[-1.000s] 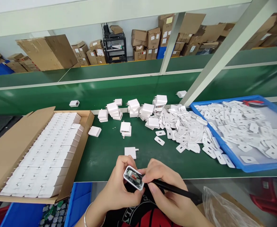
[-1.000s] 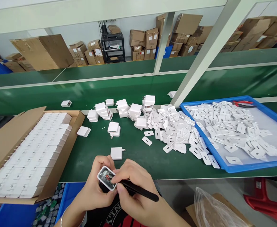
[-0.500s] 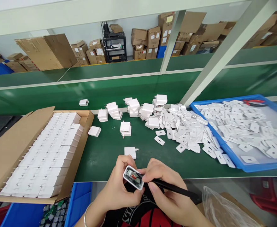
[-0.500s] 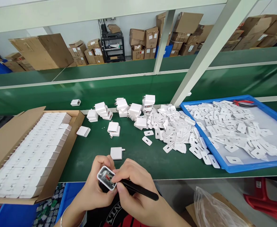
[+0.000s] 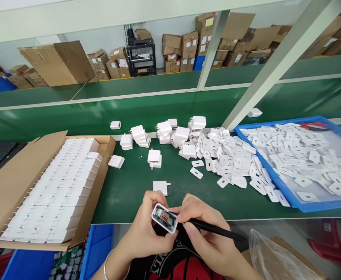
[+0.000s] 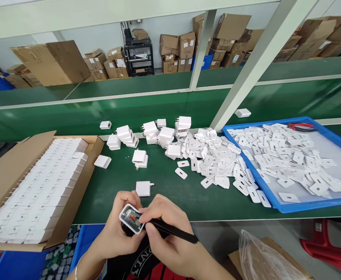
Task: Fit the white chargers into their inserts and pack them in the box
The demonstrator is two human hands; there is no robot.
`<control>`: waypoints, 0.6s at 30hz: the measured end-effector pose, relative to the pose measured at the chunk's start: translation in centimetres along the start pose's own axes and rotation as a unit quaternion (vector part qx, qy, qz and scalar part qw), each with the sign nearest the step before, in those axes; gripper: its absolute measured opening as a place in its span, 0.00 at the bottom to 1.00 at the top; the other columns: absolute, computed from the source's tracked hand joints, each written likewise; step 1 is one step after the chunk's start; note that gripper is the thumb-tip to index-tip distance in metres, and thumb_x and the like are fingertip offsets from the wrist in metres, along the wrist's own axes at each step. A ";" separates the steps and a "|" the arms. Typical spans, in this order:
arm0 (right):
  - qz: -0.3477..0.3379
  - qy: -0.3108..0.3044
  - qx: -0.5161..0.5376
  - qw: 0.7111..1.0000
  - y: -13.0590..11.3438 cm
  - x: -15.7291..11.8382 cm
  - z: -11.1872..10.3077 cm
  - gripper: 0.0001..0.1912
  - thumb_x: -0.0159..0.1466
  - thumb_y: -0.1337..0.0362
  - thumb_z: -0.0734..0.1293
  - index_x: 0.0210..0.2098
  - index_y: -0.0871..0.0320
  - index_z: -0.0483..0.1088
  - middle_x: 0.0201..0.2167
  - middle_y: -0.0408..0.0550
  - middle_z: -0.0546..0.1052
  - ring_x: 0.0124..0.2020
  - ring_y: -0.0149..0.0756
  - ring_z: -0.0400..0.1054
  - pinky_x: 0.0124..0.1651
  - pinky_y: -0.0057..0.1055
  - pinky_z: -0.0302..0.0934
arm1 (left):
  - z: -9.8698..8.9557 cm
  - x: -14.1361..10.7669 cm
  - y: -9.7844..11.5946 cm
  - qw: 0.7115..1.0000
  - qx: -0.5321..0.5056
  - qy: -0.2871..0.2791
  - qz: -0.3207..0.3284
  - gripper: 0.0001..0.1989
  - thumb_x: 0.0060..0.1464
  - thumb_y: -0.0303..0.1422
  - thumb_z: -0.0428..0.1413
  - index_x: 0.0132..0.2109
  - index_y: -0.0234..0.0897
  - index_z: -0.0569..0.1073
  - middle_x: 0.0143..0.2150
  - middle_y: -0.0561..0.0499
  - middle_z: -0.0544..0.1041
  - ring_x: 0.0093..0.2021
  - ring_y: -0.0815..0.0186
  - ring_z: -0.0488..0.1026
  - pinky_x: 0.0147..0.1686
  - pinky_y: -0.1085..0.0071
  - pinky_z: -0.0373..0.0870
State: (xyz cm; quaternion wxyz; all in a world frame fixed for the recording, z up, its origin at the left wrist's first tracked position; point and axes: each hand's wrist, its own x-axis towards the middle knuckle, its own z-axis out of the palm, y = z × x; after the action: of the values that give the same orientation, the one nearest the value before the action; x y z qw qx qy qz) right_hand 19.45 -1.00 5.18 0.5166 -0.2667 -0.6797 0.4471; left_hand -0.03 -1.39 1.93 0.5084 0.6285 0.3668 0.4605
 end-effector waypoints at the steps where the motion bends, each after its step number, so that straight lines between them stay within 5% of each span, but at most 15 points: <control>1: 0.002 0.006 0.008 1.000 0.1 -0.1 -0.1 0.11 0.72 0.70 0.64 0.49 0.50 0.74 0.37 0.47 0.77 0.36 0.37 0.68 0.41 0.37 0.66 | 0.0 0.1 0.0 1.000 0.002 0.003 0.001 0.25 0.48 0.22 0.61 0.47 0.46 0.59 0.40 0.56 0.63 0.34 0.69 0.62 0.32 0.72 0.58; 10: -0.008 -0.012 -0.085 0.996 -0.6 -0.2 -0.4 0.10 0.71 0.71 0.63 0.43 0.50 0.72 0.32 0.43 0.76 0.36 0.37 0.69 0.57 0.46 0.68 | -0.3 0.1 -0.4 0.996 0.087 0.025 0.025 0.27 0.48 0.20 0.61 0.50 0.46 0.60 0.40 0.57 0.66 0.38 0.67 0.69 0.35 0.72 0.63; 13: -0.029 0.057 -0.086 0.994 0.4 -0.1 -1.4 0.09 0.72 0.69 0.62 0.43 0.50 0.72 0.33 0.44 0.75 0.38 0.40 0.70 0.54 0.45 0.67 | -0.6 0.1 -0.4 0.992 0.113 0.052 0.001 0.24 0.51 0.22 0.62 0.50 0.46 0.61 0.42 0.56 0.67 0.38 0.67 0.70 0.35 0.72 0.64; 16: -0.020 0.099 -0.217 0.971 2.6 0.5 -3.1 0.09 0.73 0.70 0.62 0.45 0.51 0.72 0.37 0.47 0.75 0.42 0.42 0.70 0.47 0.42 0.65 | -1.0 0.4 -0.7 0.986 0.122 0.100 -0.053 0.17 0.57 0.27 0.62 0.50 0.44 0.65 0.44 0.54 0.69 0.33 0.70 0.67 0.31 0.74 0.63; 18: 0.007 0.055 -0.354 0.934 4.7 1.1 -4.1 0.09 0.73 0.70 0.62 0.46 0.53 0.73 0.40 0.49 0.77 0.42 0.44 0.71 0.46 0.42 0.64 | -1.3 0.6 -1.3 0.985 0.104 0.116 -0.078 0.12 0.58 0.29 0.62 0.47 0.42 0.68 0.44 0.54 0.70 0.29 0.72 0.62 0.29 0.74 0.61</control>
State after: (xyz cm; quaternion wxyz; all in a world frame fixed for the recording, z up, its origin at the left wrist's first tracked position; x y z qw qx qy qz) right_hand 22.45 3.45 1.85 0.4224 -0.4607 -0.7628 0.1659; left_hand -1.04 -0.12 0.86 0.4283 0.5896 0.5171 0.4489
